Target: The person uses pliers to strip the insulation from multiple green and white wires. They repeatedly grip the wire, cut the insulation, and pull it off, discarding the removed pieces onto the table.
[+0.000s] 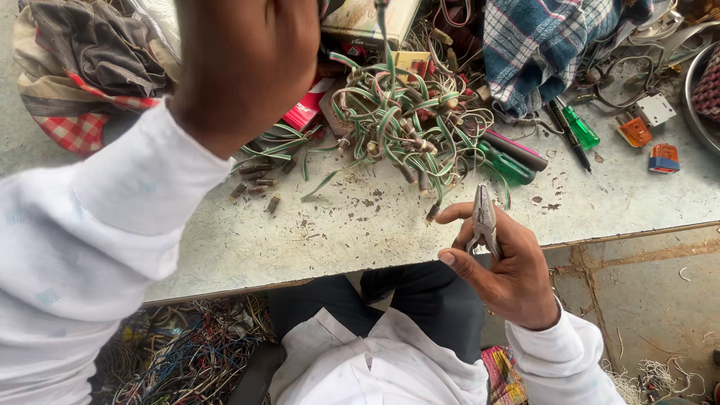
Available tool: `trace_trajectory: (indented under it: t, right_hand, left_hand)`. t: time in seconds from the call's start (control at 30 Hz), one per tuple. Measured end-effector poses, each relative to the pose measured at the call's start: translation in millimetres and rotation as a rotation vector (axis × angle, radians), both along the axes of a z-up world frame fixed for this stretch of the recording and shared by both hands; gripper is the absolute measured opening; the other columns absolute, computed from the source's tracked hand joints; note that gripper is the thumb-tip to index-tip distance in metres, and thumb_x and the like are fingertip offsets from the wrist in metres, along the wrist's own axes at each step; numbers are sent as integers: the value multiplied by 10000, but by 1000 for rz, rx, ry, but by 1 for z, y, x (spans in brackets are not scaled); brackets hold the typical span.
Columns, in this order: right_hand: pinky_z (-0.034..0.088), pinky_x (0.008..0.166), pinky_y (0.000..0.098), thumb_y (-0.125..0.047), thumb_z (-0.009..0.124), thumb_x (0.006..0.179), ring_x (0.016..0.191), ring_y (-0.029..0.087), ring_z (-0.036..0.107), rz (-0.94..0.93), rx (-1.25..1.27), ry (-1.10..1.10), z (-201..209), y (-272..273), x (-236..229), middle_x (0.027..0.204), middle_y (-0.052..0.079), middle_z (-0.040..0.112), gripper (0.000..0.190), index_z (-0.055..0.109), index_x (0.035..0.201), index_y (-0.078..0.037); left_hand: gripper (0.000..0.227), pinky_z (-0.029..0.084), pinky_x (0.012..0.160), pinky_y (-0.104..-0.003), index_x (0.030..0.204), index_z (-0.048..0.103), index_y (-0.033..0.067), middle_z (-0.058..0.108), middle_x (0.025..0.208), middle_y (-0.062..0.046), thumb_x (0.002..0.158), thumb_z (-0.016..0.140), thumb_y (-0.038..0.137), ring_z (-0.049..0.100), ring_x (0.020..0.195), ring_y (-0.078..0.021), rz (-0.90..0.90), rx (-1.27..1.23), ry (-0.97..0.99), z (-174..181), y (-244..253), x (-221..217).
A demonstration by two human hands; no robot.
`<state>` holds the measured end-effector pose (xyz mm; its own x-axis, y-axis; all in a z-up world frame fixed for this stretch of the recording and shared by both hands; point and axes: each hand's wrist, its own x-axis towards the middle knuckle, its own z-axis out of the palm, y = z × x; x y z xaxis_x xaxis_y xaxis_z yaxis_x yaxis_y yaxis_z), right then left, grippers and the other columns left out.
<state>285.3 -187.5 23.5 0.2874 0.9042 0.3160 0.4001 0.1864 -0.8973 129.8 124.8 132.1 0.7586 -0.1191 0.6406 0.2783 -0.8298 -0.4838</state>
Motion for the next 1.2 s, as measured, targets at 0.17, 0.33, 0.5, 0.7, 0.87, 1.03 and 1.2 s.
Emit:
trace_trajectory:
  t: [0.17, 0.33, 0.5, 0.7, 0.87, 1.03, 1.2]
  right_hand:
    - [443, 626, 291, -174, 787, 871, 691, 94, 515, 84, -131, 165, -3, 2, -1, 1039, 139, 733, 237, 619, 873, -7]
    - [547, 761, 303, -193, 765, 948, 893, 98, 689, 133, 19, -53, 9, 14, 13, 896, 27, 666, 221, 586, 914, -68]
    - [447, 521, 286, -167, 840, 817, 629, 88, 595, 98, -18, -360, 39, 53, 29, 853, 38, 673, 285, 600, 917, -51]
    - [512, 576, 340, -125, 870, 787, 662, 165, 635, 328, 47, -609, 62, 132, 28, 821, 60, 626, 364, 630, 1050, -46]
    - [503, 622, 484, -109, 897, 685, 759, 378, 667, 371, -81, -827, 49, 169, 11, 825, 150, 668, 440, 600, 998, -23]
    - [507, 658, 499, -71, 832, 680, 777, 420, 663, 373, -167, -779, 36, 176, 7, 815, 161, 671, 440, 612, 1059, -32]
    - [537, 577, 429, -91, 855, 696, 681, 322, 688, 278, -91, -789, 26, 175, 18, 798, 126, 694, 355, 626, 964, -51]
  left_hand:
    - [166, 426, 912, -412, 950, 604, 98, 694, 1022, -37, 1101, 671, 75, 638, 904, -231, -407, -243, -19, 11, -28, -43]
    - [92, 444, 987, -442, 957, 634, 99, 707, 911, -48, 991, 719, 109, 670, 841, -214, -23, -429, 194, 3, -69, -97]
    - [382, 471, 923, -453, 1150, 545, 26, 685, 939, -119, 859, 747, 171, 691, 866, -303, 124, -888, 288, -28, -77, -120]
    - [644, 492, 822, -451, 1337, 515, 19, 639, 1132, -167, 812, 814, 242, 650, 987, -340, 109, -1074, 212, -55, -74, -90]
    - [467, 476, 875, -458, 1188, 720, 100, 573, 1129, -181, 785, 847, 299, 536, 1085, -326, 141, -768, 170, -72, -72, -68]
    - [283, 457, 861, -457, 944, 756, 107, 587, 1105, -153, 780, 847, 319, 540, 1085, -319, 132, -719, 181, -83, -70, -67]
    - [254, 442, 870, -456, 880, 720, 123, 634, 1077, -72, 763, 837, 316, 561, 1060, -277, 57, -762, 117, -81, -76, -69]
